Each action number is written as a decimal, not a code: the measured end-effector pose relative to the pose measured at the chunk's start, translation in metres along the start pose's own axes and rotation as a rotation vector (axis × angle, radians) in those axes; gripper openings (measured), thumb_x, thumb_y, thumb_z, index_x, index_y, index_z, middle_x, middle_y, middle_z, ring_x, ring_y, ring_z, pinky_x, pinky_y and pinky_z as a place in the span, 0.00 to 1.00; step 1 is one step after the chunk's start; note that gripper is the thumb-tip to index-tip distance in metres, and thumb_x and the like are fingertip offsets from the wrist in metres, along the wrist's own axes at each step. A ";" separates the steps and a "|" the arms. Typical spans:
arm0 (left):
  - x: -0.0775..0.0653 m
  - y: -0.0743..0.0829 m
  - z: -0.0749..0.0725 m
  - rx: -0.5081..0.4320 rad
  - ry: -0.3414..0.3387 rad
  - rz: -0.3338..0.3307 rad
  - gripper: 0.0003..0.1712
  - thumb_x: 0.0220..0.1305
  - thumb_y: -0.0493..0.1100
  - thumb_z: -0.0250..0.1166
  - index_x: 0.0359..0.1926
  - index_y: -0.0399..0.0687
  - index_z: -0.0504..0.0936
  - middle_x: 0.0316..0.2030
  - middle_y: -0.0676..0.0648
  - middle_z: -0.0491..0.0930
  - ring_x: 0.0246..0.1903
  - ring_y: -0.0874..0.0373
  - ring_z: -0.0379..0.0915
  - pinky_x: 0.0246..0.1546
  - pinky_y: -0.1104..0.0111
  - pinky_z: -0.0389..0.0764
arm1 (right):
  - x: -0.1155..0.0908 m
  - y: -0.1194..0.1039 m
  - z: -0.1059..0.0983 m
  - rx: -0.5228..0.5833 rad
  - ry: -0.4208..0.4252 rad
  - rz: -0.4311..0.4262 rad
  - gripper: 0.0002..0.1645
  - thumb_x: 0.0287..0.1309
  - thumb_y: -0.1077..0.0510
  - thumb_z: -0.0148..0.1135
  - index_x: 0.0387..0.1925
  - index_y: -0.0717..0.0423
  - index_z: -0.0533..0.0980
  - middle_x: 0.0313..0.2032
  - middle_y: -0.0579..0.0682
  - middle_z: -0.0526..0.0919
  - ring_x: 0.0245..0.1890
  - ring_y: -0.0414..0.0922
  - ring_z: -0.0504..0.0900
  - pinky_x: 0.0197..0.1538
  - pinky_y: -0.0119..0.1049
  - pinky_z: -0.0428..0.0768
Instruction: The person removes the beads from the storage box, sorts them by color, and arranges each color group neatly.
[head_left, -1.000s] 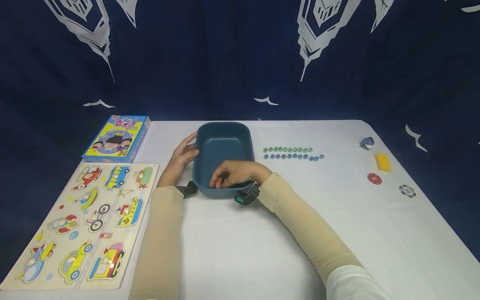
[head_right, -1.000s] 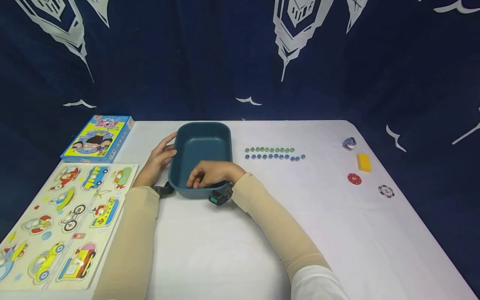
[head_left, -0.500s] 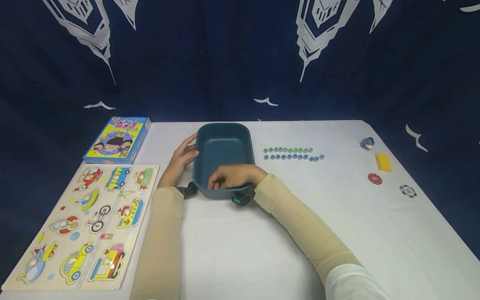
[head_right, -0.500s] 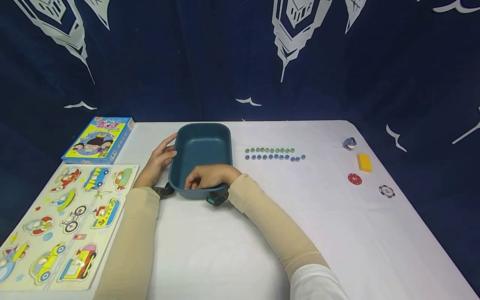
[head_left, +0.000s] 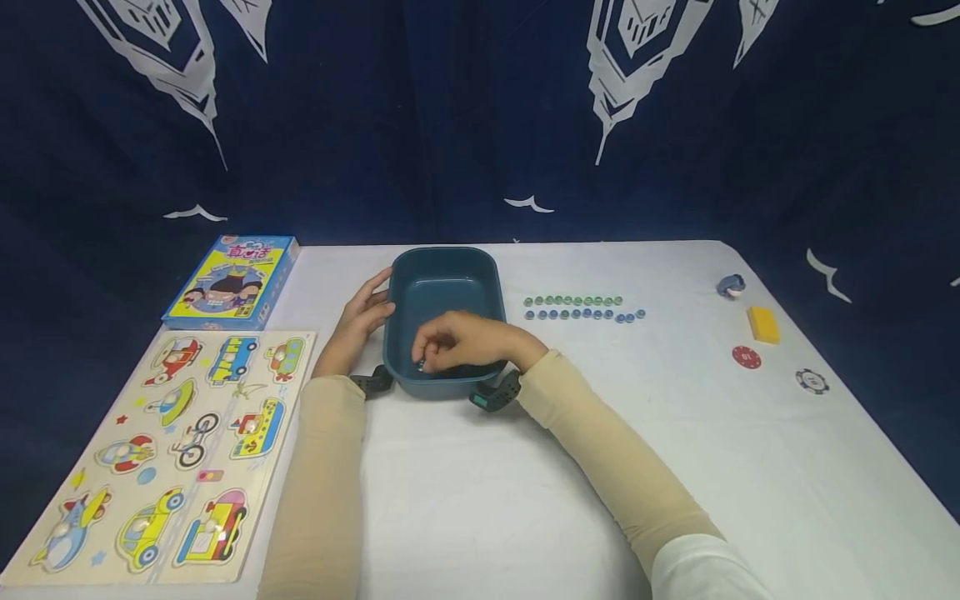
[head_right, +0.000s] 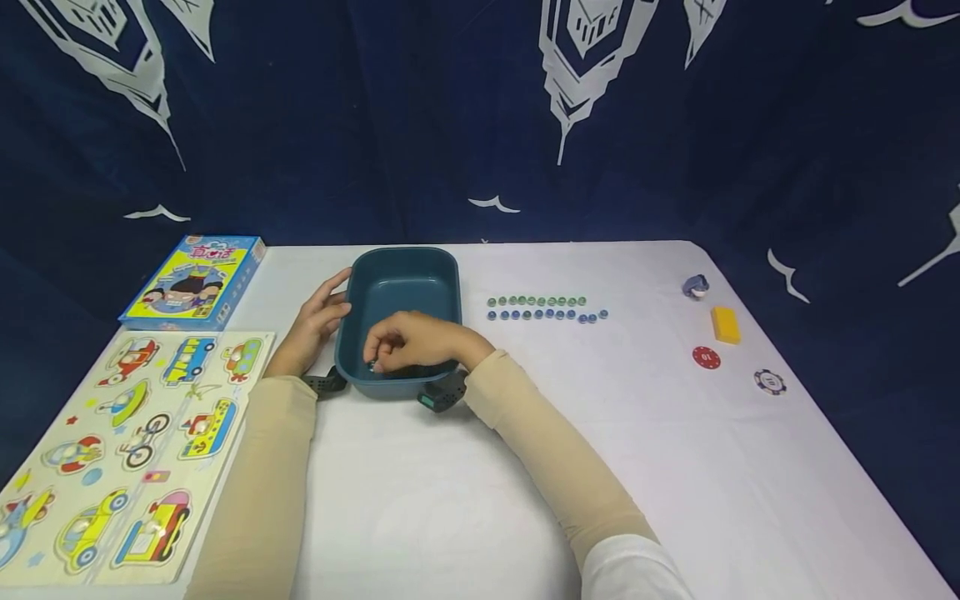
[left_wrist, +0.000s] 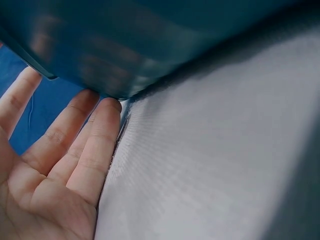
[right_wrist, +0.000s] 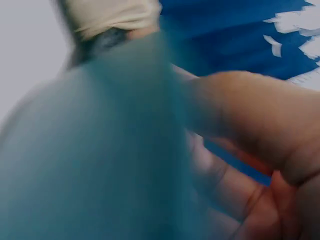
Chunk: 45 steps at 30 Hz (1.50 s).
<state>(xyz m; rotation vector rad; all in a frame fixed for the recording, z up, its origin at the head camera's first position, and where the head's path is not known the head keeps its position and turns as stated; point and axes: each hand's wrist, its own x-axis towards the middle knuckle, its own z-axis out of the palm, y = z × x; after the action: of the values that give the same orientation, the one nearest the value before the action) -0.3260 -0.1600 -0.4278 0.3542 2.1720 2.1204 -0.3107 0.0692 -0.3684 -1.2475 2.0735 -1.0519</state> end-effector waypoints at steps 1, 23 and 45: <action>0.001 0.001 0.001 0.001 -0.001 -0.001 0.38 0.68 0.42 0.54 0.78 0.55 0.57 0.71 0.37 0.62 0.72 0.47 0.56 0.71 0.52 0.59 | -0.004 -0.002 -0.004 0.009 0.026 -0.015 0.07 0.61 0.66 0.64 0.42 0.61 0.81 0.32 0.49 0.84 0.34 0.42 0.83 0.41 0.33 0.81; -0.008 0.004 0.002 0.024 -0.008 -0.033 0.38 0.70 0.44 0.54 0.78 0.63 0.55 0.71 0.39 0.63 0.70 0.44 0.59 0.72 0.49 0.55 | -0.118 -0.007 -0.081 0.175 0.723 0.043 0.09 0.61 0.64 0.67 0.43 0.61 0.80 0.37 0.52 0.85 0.36 0.54 0.84 0.46 0.41 0.84; -0.010 0.009 0.007 0.050 -0.015 -0.050 0.38 0.71 0.43 0.53 0.79 0.63 0.53 0.73 0.38 0.58 0.72 0.44 0.54 0.73 0.49 0.53 | -0.227 0.096 -0.080 0.204 1.537 0.533 0.06 0.64 0.60 0.60 0.40 0.57 0.80 0.29 0.41 0.83 0.21 0.36 0.78 0.29 0.24 0.80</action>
<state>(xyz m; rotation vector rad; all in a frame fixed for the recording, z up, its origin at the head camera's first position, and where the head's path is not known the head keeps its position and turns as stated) -0.3135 -0.1557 -0.4203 0.3155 2.2052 2.0340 -0.3137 0.3272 -0.3946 0.5708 2.8030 -2.1556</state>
